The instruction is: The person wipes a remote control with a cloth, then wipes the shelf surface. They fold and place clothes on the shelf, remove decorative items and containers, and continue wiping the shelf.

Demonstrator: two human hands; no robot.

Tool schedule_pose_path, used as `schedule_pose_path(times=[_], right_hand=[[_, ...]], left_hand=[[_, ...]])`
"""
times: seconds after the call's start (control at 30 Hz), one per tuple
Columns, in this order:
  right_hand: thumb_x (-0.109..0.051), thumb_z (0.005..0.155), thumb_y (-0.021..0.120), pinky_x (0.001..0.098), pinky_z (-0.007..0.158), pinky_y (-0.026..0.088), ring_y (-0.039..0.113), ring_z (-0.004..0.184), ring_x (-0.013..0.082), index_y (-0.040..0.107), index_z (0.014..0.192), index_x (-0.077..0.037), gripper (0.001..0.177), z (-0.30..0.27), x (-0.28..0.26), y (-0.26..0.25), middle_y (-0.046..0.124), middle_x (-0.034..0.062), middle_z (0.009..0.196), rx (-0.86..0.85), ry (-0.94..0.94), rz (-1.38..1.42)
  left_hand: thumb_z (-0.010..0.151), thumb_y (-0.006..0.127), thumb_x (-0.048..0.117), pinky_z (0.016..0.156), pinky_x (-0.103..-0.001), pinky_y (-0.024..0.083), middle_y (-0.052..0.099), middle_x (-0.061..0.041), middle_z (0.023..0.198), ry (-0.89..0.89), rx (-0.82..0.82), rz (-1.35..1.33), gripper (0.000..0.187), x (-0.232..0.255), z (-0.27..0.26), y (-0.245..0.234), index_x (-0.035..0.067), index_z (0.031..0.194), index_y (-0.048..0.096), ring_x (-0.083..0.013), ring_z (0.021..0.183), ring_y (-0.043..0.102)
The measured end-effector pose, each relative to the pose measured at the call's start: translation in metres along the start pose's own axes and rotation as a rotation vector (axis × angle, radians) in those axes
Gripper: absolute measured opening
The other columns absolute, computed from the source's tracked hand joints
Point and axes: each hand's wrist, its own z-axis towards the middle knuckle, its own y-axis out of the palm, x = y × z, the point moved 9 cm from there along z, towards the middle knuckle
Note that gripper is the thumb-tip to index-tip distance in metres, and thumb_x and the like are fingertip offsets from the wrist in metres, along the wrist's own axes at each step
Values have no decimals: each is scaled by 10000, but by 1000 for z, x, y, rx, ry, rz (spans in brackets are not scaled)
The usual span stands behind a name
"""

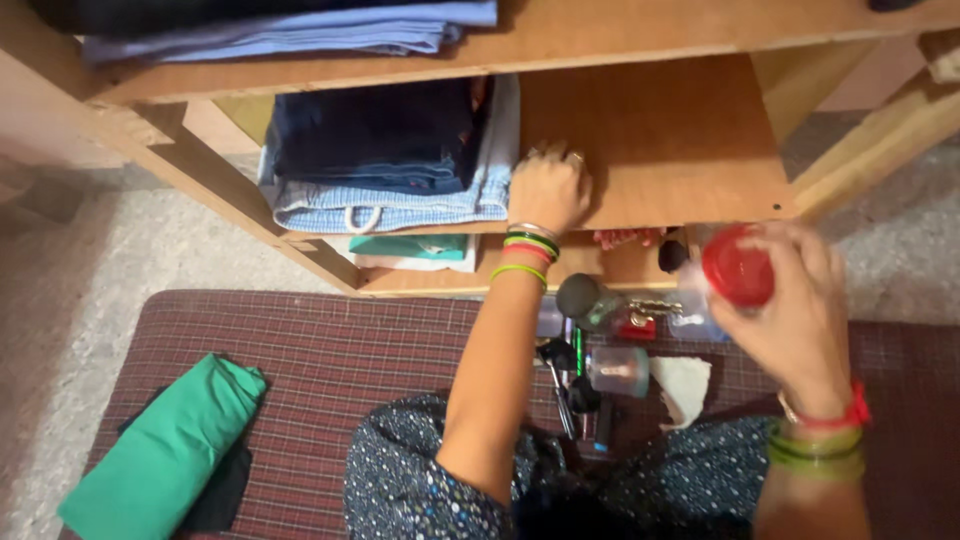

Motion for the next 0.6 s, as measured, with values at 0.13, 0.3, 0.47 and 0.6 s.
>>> schedule_pose_path(times=[0.13,0.3,0.47,0.6], right_hand=[[-310,635,919,518,1046,449,572,1159,428,648,1221,-93,681,-49,60,49,644,208,1176,-218,190,-176],[-451,612,943,506,960,527,637,1136,450,589,1257,-62,832,-86,127,143,636,268,1221,-616,468,-123],[-466,643,885,478,902,558,724,1030,363,701,1057,-94,586,-104,129,187,744,180,1067,-846,399,-54],[-510,668,864,466,831,579,760,926,347,701,940,-68,544,-106,132,190,770,155,935,-882,373,-127]], left_hand=[[817,667,216,812,-480,557,697,-171,957,-21,-37,-4,153,2,-4,1,64,798,671,-375,900,676],[857,649,200,850,-468,556,697,-165,992,-27,-73,45,142,3,-11,2,60,870,674,-361,933,673],[879,643,237,900,-461,532,645,-228,1248,-33,-17,64,332,22,-37,-10,31,1139,651,-364,1050,640],[901,663,240,990,-458,504,597,-177,1414,-82,-128,-134,407,26,-77,-30,70,1270,630,-350,1140,618]])
